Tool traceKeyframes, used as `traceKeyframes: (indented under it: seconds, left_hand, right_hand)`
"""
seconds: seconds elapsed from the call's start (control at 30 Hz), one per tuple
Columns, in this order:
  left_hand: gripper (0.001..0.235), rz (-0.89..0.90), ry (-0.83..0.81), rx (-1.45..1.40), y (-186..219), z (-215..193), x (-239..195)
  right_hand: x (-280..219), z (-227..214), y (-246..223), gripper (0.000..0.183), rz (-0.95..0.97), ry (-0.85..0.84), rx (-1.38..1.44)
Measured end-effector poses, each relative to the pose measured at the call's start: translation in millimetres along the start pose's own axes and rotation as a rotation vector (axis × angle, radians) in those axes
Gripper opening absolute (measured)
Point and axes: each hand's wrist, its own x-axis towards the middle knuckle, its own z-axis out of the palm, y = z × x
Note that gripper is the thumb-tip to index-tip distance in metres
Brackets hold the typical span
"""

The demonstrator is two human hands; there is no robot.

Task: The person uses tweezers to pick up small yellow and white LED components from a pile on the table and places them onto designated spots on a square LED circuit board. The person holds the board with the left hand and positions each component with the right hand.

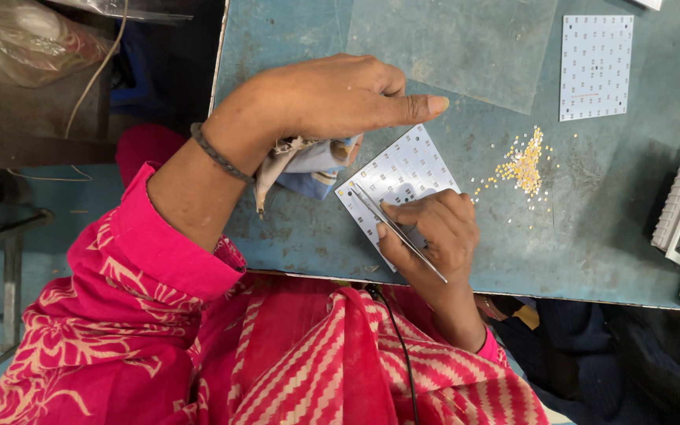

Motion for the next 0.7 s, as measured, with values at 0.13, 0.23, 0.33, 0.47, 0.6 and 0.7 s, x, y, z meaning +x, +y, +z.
traceKeyframes:
  seconds: [0.13,0.23,0.33,0.47,0.6,0.7]
  left_hand:
    - [0.085,-0.010,0.000,0.014,0.2,-0.1,-0.1]
    - [0.085,-0.010,-0.005,0.022,0.3,-0.4,1.2]
    - [0.085,-0.003,-0.007,0.016,-1.3,-0.2,1.5]
    - [0.084,0.001,-0.001,0.024,-0.7,0.7,1.3]
    - [0.084,-0.004,-0.004,0.013,5.9,-2.2,-2.9]
    - [0.081,-0.043,-0.054,-0.008,13.0,-6.6,-5.1]
  right_hand:
    - [1.8,2.3,-1.7,0.018,-0.019,-0.003,-0.019]
    - [2.1,2.7,-2.4,0.017,-0.020,-0.008,-0.037]
    - [2.5,2.8,-2.7,0.017,-0.022,-0.004,-0.038]
    - [3.1,2.3,-4.0,0.017,-0.021,0.000,-0.038]
    - [2.6,3.4,-2.0,0.016,-0.022,0.000,-0.039]
    - [-10.1,-1.9,4.6,0.018,0.010,0.040,0.038]
